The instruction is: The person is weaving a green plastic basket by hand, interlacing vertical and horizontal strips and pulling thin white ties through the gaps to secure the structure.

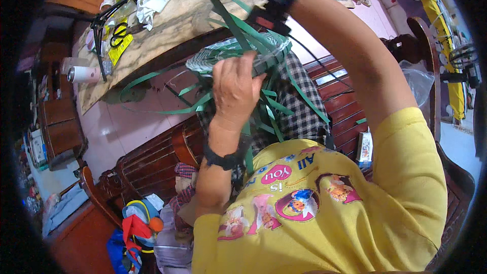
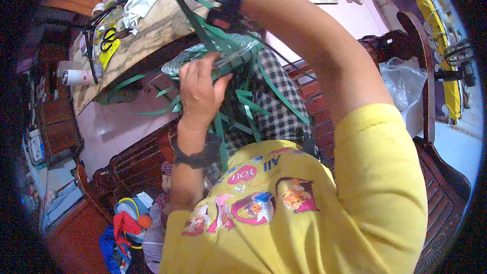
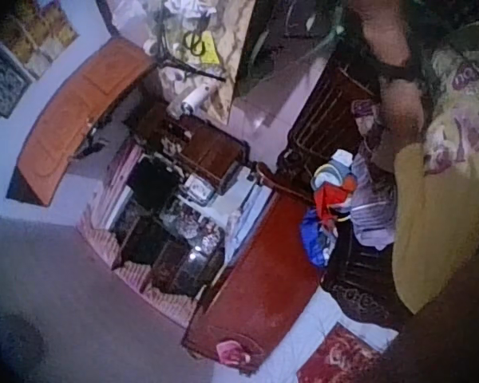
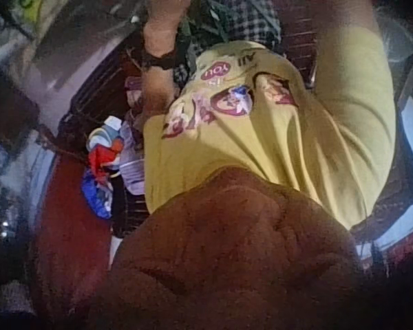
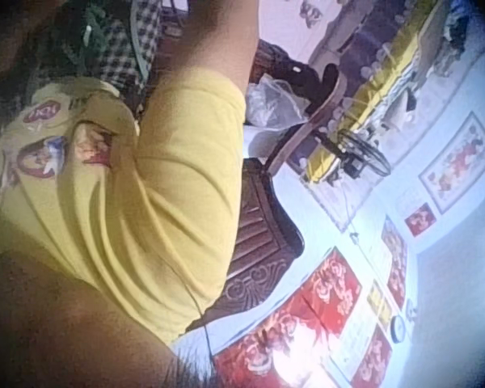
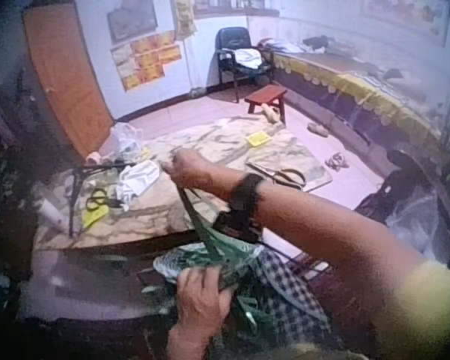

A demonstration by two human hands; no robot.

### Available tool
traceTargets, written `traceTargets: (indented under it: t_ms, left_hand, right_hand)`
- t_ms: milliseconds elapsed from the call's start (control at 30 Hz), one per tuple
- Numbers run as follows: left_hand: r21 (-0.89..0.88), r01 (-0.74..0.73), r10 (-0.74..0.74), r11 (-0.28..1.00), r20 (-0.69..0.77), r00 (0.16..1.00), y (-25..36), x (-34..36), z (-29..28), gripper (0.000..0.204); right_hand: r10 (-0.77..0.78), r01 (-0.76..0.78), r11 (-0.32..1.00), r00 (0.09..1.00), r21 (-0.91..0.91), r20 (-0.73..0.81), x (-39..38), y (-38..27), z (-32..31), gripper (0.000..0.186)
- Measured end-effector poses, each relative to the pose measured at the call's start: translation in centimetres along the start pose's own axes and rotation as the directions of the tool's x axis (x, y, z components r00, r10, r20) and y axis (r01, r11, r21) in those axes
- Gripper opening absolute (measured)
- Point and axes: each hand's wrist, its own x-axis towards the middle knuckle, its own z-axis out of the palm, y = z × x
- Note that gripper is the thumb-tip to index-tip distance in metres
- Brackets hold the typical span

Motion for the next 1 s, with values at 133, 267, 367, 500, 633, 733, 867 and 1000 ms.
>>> traceTargets:
  t_ms: [133,267,367,500,633,733,867,1000]
  left_hand:
    - [0.026,0.090,-0.092,0.996,0.073,0.993,-1.8,-1.0,-1.2,0.059]
    - [-0.026,0.082,-0.079,0.996,0.105,0.991,-1.2,-0.2,-1.0,0.059]
    - [-0.046,0.031,-0.025,0.998,0.131,0.991,-0.6,0.3,-1.1,0.058]
    - [-0.068,0.059,-0.042,0.996,0.222,0.974,-0.7,0.5,-1.6,0.055]
    - [-0.010,-0.010,0.012,1.000,0.301,0.954,-1.1,1.0,-2.8,0.052]
    - [0.035,-0.060,0.047,0.998,0.286,0.957,-2.4,0.5,-3.6,0.054]
    - [-0.014,-0.064,0.065,0.998,0.276,0.959,-3.4,0.4,-3.8,0.049]
    - [-0.092,-0.016,0.045,0.996,0.319,0.947,-3.9,1.4,-3.7,0.038]
  right_hand:
    - [0.124,-0.103,0.867,0.992,0.488,-0.010,-9.1,-5.3,-7.0,0.025]
    - [-0.028,-0.163,0.803,0.950,0.573,0.310,-18.9,-8.6,-11.5,0.035]
    - [0.043,-0.139,0.819,0.982,0.557,0.182,-22.5,-10.7,-11.6,0.044]
    - [0.131,-0.129,0.901,0.991,0.414,0.022,-24.1,-11.5,-10.5,0.043]
    - [0.148,-0.146,0.939,0.989,0.312,0.018,-24.9,-11.6,-10.2,0.039]
    - [0.173,-0.164,0.945,0.985,0.285,-0.007,-25.4,-11.2,-10.4,0.036]
    - [0.193,-0.191,0.946,0.981,0.263,0.016,-26.0,-10.9,-10.5,0.036]
    - [0.258,-0.259,0.923,0.965,0.286,0.042,-25.7,-10.5,-10.1,0.035]
